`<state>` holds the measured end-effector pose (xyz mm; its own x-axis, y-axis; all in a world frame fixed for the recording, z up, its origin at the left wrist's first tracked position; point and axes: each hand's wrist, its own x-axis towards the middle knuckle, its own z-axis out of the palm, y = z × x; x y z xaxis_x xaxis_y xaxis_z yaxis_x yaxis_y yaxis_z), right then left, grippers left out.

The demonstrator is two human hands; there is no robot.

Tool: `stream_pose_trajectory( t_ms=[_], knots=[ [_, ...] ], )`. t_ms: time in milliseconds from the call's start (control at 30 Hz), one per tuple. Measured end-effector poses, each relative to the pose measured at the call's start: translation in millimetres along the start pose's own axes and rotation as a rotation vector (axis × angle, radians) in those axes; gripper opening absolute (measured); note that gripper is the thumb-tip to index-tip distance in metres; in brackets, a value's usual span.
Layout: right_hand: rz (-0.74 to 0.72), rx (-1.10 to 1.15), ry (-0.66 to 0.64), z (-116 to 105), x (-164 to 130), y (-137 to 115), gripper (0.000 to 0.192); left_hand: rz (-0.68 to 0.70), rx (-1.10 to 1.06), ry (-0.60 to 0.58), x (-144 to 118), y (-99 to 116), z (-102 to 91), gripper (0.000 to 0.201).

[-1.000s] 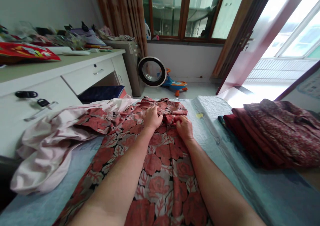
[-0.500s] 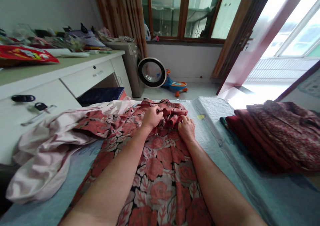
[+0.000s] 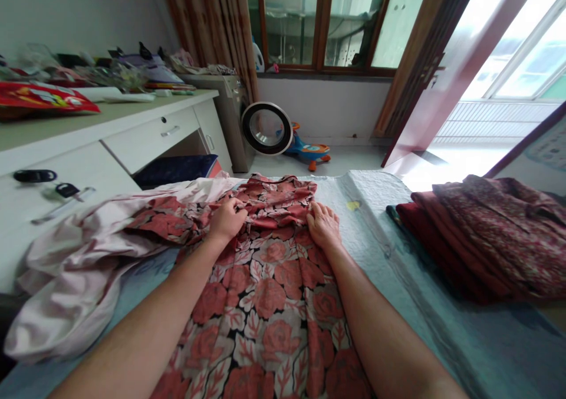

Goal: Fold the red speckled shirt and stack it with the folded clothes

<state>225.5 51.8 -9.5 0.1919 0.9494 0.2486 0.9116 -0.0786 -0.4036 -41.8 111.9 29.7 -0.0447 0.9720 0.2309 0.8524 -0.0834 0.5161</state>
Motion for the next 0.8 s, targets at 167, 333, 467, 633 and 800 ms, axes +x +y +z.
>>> stream_pose_trajectory(
  t_ms=[167, 333, 467, 633, 800],
  knots=[
    [-0.015, -0.01, -0.022, -1.6, -0.6, -0.8, 0.038, 0.025, 0.478, -0.11, 1.9, 1.4, -7.6, 0.028],
    [-0.023, -0.027, -0.012, -3.5, -1.2, -2.9, 0.036, 0.307, 0.478, -0.097, 22.9, 45.0, 8.7, 0.035],
    [-0.019, -0.039, -0.02, -5.7, -2.2, -4.3, 0.038, 0.412, 0.149, -0.273, 51.9, 99.3, 40.3, 0.029],
    [-0.029, -0.04, -0.025, -6.5, -3.4, -4.5, 0.037, 0.36, 0.026, -0.321, 75.0, 147.5, 89.2, 0.024],
    [-0.022, -0.013, -0.021, -4.7, -3.0, -1.4, 0.038, 0.223, -0.128, -0.342, 86.2, 165.4, 121.9, 0.03]
  ],
)
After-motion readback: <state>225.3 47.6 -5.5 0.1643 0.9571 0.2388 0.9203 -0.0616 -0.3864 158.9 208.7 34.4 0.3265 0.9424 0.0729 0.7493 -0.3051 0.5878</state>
